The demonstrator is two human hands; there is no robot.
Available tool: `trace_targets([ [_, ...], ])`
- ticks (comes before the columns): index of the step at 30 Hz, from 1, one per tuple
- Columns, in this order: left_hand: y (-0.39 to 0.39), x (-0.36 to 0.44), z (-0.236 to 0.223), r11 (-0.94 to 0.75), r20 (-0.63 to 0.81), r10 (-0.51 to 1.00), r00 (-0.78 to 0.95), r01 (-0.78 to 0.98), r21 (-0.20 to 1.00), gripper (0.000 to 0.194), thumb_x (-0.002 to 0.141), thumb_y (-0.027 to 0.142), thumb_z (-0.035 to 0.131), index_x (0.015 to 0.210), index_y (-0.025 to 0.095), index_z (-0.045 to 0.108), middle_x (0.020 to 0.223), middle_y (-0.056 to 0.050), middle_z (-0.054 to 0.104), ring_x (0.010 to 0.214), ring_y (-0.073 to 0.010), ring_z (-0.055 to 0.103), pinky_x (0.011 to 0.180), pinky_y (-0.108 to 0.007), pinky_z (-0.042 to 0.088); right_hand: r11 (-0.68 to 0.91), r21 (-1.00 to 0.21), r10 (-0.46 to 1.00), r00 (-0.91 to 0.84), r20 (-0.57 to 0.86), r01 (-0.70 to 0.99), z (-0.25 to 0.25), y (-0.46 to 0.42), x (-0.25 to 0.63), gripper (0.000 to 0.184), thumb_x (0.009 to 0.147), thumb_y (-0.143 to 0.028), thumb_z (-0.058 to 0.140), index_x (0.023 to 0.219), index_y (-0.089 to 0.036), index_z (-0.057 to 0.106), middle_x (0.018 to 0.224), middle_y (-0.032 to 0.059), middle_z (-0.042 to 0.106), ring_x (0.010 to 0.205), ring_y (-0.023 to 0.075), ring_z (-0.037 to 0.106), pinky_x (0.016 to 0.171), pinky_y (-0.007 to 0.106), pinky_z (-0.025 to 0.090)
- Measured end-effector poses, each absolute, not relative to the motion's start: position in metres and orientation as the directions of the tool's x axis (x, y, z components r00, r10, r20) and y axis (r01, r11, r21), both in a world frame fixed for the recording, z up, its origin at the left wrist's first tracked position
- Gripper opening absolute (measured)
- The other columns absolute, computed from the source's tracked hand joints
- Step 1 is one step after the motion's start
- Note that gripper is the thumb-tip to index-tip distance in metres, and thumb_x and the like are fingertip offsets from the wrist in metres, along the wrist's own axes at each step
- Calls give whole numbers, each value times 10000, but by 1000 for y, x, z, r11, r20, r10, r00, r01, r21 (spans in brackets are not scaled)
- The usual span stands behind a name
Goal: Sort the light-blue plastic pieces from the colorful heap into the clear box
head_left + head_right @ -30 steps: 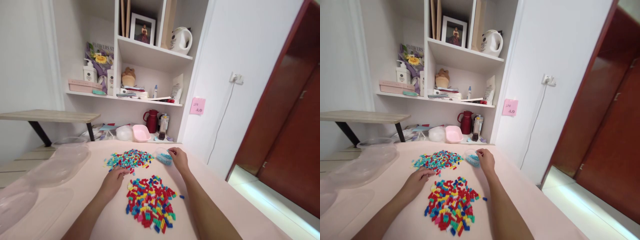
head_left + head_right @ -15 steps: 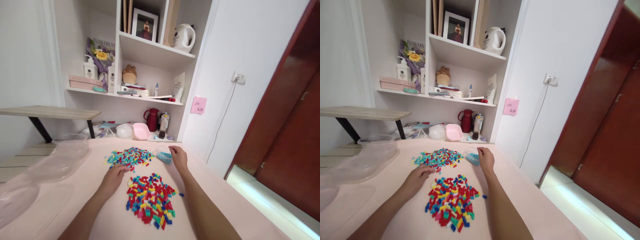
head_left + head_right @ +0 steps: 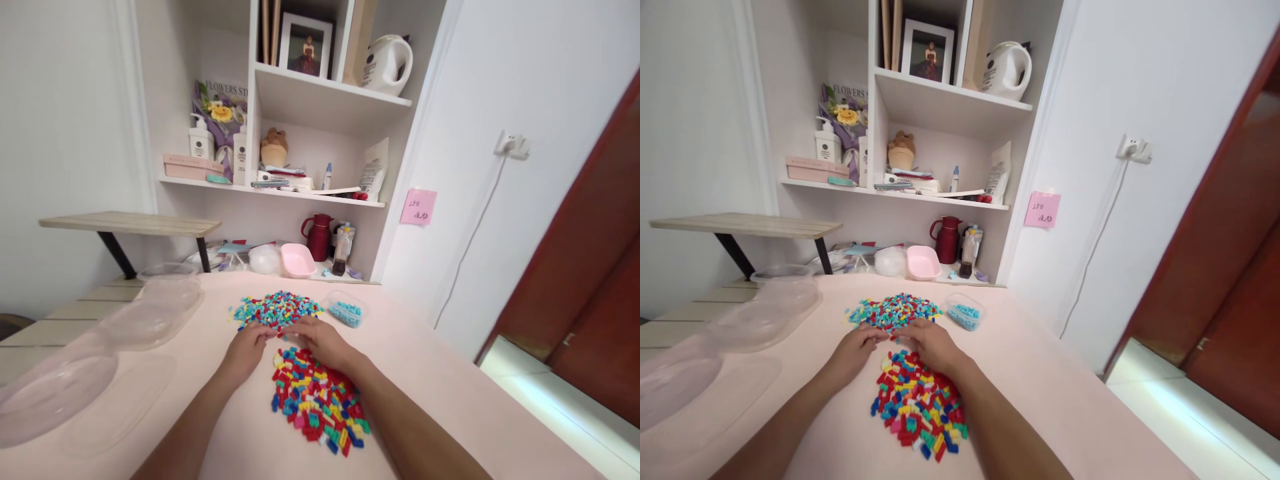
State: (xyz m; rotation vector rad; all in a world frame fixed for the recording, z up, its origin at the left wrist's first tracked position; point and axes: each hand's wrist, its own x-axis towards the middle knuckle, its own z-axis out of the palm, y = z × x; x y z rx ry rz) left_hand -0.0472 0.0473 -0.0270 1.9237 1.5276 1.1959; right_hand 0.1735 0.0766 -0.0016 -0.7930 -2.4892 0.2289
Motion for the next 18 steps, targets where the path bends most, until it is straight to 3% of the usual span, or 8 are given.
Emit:
trace_targets([
  [10,45,-45,-25,-305,360,933,19,573,761,313,795,136,428,843,217,727,930,-29,684,892,-146,631,828,-268,501,844,-112,522,-756,395,524,-9,78,170,358,861,-180,533,1149,-358,650,1041,31,645,926,179,573,829,292,421],
  [18,42,-44,-21,-306,358,933,30,588,749,320,776,106,431,825,218,727,876,-25,687,852,-145,626,807,-259,491,843,-118,523,-748,408,525,-7,74,169,307,870,-201,524,1120,-309,666,1153,53,636,1037,204,575,908,330,412],
])
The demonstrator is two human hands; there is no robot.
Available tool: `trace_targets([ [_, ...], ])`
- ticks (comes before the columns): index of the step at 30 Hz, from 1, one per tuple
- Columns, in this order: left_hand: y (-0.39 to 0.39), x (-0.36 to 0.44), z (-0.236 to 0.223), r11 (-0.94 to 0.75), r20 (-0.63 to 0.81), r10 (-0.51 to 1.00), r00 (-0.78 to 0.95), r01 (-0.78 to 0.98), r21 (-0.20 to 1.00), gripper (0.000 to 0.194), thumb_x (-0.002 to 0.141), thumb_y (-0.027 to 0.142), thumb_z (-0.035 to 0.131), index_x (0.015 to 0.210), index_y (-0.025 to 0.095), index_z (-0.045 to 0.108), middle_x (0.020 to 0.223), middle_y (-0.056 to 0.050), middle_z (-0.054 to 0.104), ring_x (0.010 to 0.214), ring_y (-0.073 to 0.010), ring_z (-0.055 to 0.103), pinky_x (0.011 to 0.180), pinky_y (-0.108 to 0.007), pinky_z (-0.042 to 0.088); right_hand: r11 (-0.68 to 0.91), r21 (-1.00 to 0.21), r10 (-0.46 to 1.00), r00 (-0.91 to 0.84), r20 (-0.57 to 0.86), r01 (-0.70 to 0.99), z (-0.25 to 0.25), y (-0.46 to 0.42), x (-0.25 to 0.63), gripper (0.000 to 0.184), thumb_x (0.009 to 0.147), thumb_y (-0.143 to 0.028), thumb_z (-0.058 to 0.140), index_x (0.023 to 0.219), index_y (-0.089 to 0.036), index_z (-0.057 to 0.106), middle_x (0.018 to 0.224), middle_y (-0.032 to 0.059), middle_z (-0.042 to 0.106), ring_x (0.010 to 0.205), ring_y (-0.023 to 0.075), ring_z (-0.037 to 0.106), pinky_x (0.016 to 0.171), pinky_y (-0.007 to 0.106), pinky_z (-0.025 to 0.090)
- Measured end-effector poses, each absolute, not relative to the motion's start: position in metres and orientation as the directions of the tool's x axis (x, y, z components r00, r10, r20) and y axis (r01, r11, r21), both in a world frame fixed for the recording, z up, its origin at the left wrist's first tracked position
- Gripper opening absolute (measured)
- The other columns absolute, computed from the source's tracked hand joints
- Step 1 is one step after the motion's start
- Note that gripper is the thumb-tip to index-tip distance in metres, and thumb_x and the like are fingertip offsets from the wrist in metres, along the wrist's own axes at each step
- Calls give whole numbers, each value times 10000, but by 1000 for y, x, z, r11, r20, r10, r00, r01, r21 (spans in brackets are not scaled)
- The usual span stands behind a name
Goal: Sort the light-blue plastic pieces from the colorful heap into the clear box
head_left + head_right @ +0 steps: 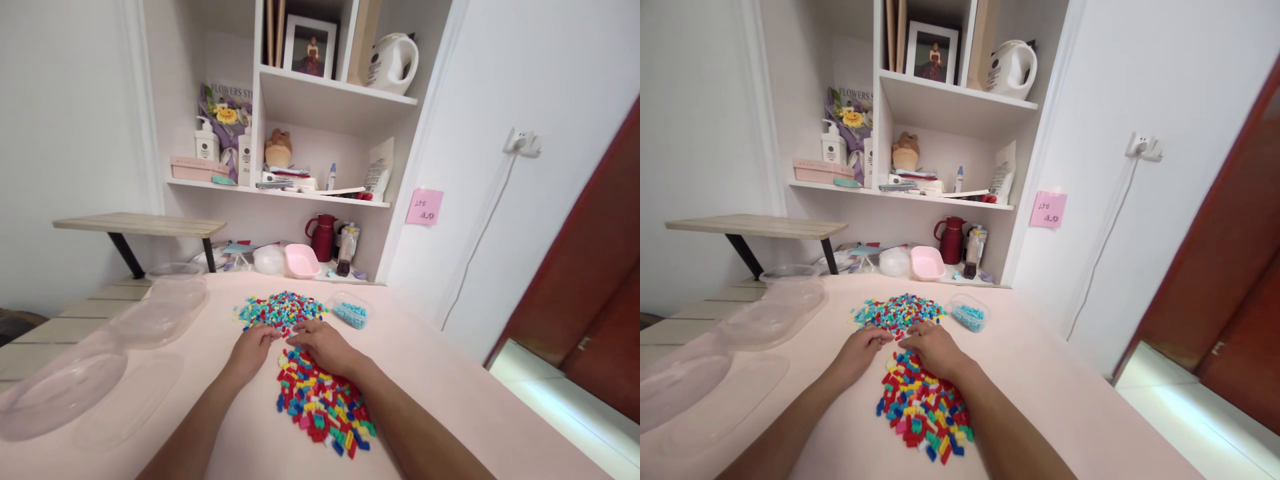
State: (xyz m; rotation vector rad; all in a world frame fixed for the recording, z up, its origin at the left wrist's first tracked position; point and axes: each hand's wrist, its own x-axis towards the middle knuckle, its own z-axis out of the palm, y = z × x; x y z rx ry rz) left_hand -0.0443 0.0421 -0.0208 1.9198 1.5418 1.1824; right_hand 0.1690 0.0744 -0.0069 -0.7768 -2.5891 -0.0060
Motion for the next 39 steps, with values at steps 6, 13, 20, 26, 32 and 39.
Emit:
trace_targets([
  [6,41,-44,-20,-302,358,933,25,592,747,324,776,116,431,820,226,732,811,-13,685,837,-149,626,794,-258,489,850,-126,517,-766,382,511,-1,72,168,287,876,-165,493,1064,-266,685,1166,54,652,1028,197,597,924,340,407],
  [13,43,-45,-22,-303,358,934,22,582,755,316,776,136,427,812,221,728,829,-18,693,815,-152,633,782,-266,490,850,-220,526,-753,396,478,4,79,176,317,853,-125,489,1048,-268,693,1106,19,688,1036,173,610,936,309,425],
  [20,43,-45,-23,-307,366,931,7,557,772,320,761,133,421,813,218,725,859,-19,682,786,-140,620,740,-250,494,652,-324,669,-320,671,685,24,98,231,359,864,-143,428,1117,-247,661,1198,46,639,1120,205,556,986,401,405],
  [26,44,-46,-22,-306,365,931,-5,534,788,333,765,152,397,847,204,715,919,-32,673,727,-129,622,674,-246,516,326,-331,782,-57,620,885,18,106,259,335,860,-167,451,1094,-267,668,1233,53,609,1153,267,504,949,474,389],
  [32,45,-47,-23,-298,370,929,-9,575,762,351,793,144,383,928,197,703,940,-35,652,721,-127,614,689,-256,527,302,-333,773,-25,634,893,14,104,246,327,849,-160,477,1104,-242,667,1332,104,506,1154,278,502,948,462,388],
  [39,49,-47,-23,-296,396,918,36,728,619,409,810,68,383,1034,213,694,1011,-51,607,987,-157,567,921,-293,438,723,-439,686,-482,545,532,7,83,187,324,884,-144,433,1091,-231,667,965,51,674,889,172,603,812,289,461],
])
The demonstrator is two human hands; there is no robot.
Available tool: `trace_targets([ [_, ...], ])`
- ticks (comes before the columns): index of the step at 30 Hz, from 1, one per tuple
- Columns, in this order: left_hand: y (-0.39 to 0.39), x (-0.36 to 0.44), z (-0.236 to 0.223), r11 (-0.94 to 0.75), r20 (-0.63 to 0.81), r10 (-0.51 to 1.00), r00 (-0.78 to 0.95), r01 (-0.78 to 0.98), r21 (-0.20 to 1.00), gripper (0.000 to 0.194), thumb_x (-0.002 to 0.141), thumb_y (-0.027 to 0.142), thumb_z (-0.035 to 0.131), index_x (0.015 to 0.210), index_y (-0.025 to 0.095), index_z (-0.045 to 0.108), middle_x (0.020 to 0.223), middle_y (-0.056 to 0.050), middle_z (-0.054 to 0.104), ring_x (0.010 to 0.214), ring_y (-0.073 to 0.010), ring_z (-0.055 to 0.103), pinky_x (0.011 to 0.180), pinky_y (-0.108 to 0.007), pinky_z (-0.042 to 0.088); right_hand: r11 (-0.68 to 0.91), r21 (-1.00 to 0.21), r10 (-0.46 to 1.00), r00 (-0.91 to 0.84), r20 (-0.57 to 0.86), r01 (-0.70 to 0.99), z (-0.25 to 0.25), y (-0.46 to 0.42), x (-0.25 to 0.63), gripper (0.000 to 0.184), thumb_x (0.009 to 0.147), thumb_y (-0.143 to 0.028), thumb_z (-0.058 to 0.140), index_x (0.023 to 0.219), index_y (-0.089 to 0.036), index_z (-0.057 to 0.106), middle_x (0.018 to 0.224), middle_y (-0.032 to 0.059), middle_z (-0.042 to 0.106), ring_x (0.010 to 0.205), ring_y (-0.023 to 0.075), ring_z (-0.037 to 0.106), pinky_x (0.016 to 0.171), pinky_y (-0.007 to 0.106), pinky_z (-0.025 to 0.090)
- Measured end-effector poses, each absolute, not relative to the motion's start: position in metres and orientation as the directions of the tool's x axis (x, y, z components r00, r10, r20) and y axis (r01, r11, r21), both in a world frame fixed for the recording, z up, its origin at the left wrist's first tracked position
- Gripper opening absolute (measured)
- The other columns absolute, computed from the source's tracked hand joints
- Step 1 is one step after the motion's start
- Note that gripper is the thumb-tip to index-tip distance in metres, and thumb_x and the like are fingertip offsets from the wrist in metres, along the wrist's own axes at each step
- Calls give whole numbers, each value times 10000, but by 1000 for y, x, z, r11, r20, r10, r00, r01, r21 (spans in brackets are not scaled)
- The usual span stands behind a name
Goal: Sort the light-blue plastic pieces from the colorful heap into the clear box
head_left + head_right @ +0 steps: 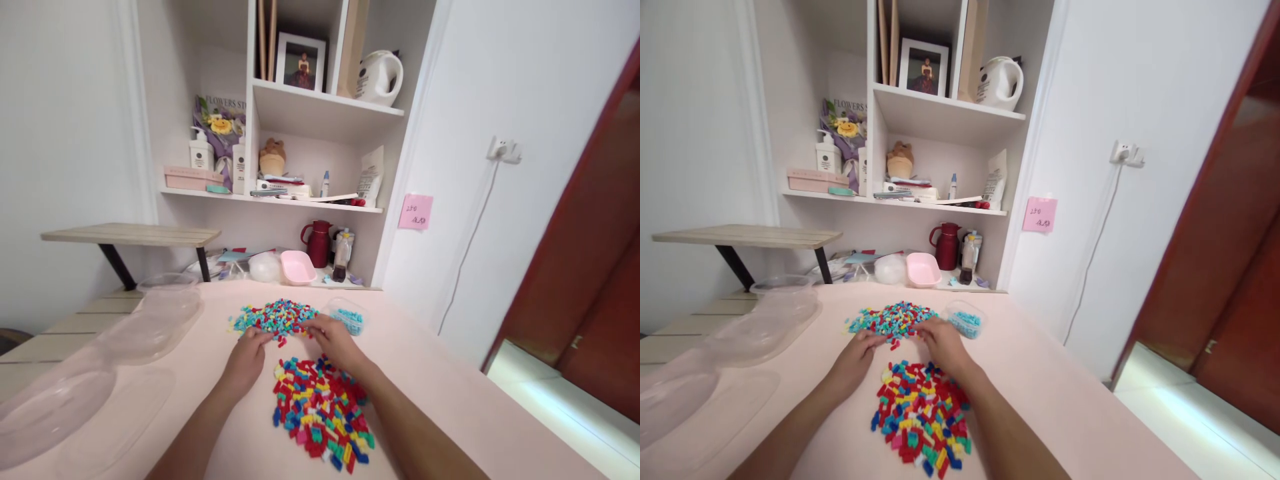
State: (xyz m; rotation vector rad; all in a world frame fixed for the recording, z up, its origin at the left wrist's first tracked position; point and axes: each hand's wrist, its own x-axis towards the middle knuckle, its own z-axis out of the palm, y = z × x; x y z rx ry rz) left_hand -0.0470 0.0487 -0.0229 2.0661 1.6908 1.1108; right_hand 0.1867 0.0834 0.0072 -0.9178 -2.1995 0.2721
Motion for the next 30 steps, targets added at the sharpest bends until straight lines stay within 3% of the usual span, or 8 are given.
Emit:
trace_targets([
  [3,48,-45,-22,-294,390,918,75,789,539,414,793,65,417,1054,232,691,1051,-58,599,1034,-188,538,923,-321,414,739,-378,671,-568,476,557,-2,78,167,328,898,-143,425,1104,-235,663,973,60,641,906,172,573,806,268,437],
  [8,44,-43,-24,-292,384,916,119,852,434,460,784,65,426,1129,266,652,1108,-66,592,1075,-223,506,912,-367,377,719,-173,674,-615,408,673,-12,80,155,308,880,-167,491,1128,-254,651,907,67,575,851,190,518,749,279,387],
  [12,42,-41,-26,-305,387,910,147,870,388,483,808,82,412,1174,323,616,1162,-45,579,1089,-215,495,904,-360,363,712,-130,669,-611,422,690,-14,81,153,311,890,-192,487,1154,-260,636,893,65,553,827,189,495,722,280,367],
  [16,41,-42,-25,-303,383,911,151,876,374,477,819,88,412,1160,345,624,1156,-37,587,1082,-215,497,890,-359,365,719,-192,670,-594,445,667,-15,81,152,271,895,-211,485,1081,-273,673,894,58,560,828,183,506,740,284,381],
  [21,41,-43,-20,-314,373,913,163,865,391,467,828,82,416,1095,375,664,1088,-12,631,1035,-196,526,883,-339,386,722,-373,691,-575,439,583,-13,84,159,259,863,-136,485,928,-241,713,879,43,611,888,171,556,812,274,416],
  [25,42,-44,-18,-307,376,916,138,846,436,463,822,56,400,1077,321,682,1088,-20,652,1040,-188,543,912,-336,407,694,-481,718,-558,417,535,-10,88,168,303,822,-73,461,900,-226,711,907,28,676,902,165,592,842,272,432],
  [28,44,-46,-17,-293,390,915,99,829,477,479,827,42,365,1164,251,633,1095,-42,654,1037,-176,556,925,-331,425,678,-484,734,-529,425,553,-8,89,172,299,830,-103,468,969,-230,701,988,31,689,942,178,596,861,290,434],
  [30,44,-47,-16,-299,393,915,97,816,494,459,826,36,350,1088,228,674,1062,-44,664,1019,-166,569,924,-317,434,685,-449,729,-535,427,574,-6,87,173,284,845,-134,477,992,-229,701,985,40,690,946,183,592,860,293,435],
])
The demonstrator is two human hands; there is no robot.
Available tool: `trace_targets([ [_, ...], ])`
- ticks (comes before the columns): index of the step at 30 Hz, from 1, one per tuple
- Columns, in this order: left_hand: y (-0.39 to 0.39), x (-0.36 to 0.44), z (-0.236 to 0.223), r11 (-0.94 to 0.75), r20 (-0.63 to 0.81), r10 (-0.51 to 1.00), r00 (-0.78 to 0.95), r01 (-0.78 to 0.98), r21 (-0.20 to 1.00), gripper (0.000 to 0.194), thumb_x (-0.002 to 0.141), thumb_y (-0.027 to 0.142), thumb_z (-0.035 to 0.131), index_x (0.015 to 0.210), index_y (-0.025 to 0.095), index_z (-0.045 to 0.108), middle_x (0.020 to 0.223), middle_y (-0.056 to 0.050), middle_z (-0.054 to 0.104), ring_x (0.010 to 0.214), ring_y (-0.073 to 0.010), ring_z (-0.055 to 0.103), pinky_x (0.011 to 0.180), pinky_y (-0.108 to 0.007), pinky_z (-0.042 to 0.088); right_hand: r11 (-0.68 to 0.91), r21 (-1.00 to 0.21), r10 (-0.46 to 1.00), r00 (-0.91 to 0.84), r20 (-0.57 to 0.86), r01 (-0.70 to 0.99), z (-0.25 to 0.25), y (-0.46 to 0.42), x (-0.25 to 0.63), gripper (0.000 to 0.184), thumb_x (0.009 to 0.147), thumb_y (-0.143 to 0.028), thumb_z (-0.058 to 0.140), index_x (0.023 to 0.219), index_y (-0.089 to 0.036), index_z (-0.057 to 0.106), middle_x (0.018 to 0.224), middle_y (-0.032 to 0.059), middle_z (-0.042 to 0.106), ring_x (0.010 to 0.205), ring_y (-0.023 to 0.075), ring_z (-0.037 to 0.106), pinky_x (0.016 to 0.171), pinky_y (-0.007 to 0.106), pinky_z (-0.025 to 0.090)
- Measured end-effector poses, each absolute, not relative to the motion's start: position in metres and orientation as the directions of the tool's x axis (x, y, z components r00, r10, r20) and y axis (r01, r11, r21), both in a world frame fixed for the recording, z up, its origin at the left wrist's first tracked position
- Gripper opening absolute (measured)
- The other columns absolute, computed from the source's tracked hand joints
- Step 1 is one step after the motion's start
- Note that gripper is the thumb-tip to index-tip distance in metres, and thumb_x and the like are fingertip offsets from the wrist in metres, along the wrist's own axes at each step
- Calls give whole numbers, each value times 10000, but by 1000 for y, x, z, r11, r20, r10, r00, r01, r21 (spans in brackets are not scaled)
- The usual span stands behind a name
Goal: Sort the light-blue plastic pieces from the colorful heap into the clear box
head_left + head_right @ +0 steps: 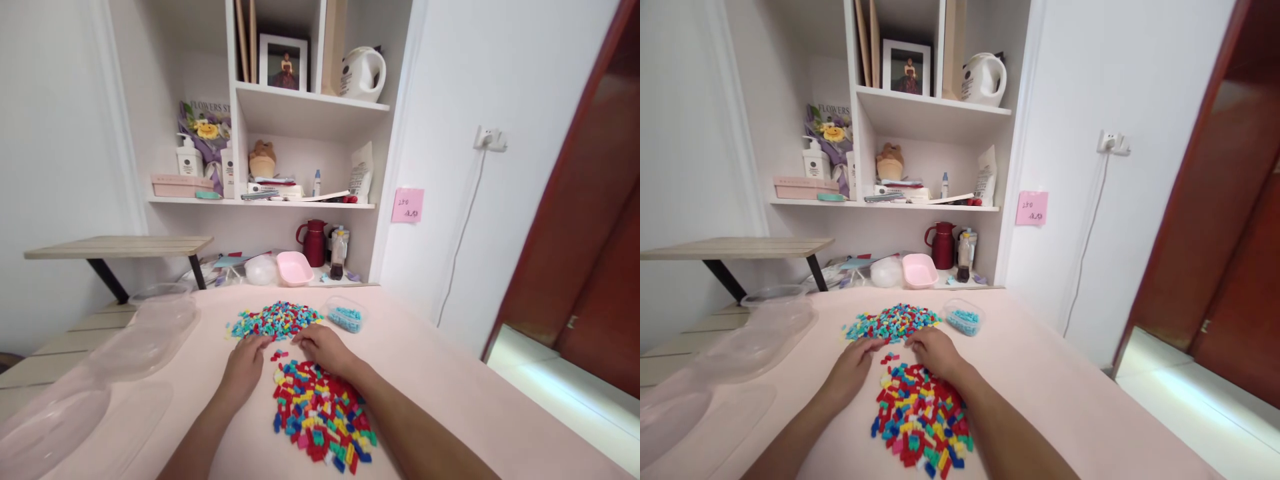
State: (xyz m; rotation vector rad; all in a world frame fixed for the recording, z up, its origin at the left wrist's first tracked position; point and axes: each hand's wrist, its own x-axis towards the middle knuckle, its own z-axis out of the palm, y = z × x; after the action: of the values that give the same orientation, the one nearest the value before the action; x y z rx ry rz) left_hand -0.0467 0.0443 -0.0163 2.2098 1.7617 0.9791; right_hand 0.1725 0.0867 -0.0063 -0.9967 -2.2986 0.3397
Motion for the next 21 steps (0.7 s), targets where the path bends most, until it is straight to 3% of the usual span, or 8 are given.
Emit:
trace_targets([
  [4,42,-47,-15,-329,382,914,136,800,502,436,774,11,390,834,249,750,996,-33,679,989,-176,579,915,-318,436,740,-350,673,-617,409,574,-3,80,170,266,854,-156,498,990,-225,716,942,53,683,939,184,581,854,288,428],
  [9,38,-45,-13,-372,377,908,185,772,515,430,760,31,420,817,289,759,986,-13,684,984,-175,579,920,-322,430,792,-380,605,-697,385,477,1,74,168,261,849,-142,513,942,-251,731,914,19,683,916,155,585,880,266,416],
  [15,37,-43,-14,-365,383,909,162,751,550,418,768,26,385,796,242,742,944,-20,695,965,-167,598,916,-307,437,736,-454,673,-610,417,502,0,74,171,271,848,-148,505,1000,-238,711,928,27,694,884,162,611,828,275,451],
  [21,36,-44,-10,-363,385,910,153,742,564,392,778,45,376,698,230,712,882,-15,699,920,-167,612,871,-298,449,787,-381,614,-675,409,485,-1,73,168,319,835,-107,491,972,-276,724,921,11,686,913,152,600,822,251,442],
])
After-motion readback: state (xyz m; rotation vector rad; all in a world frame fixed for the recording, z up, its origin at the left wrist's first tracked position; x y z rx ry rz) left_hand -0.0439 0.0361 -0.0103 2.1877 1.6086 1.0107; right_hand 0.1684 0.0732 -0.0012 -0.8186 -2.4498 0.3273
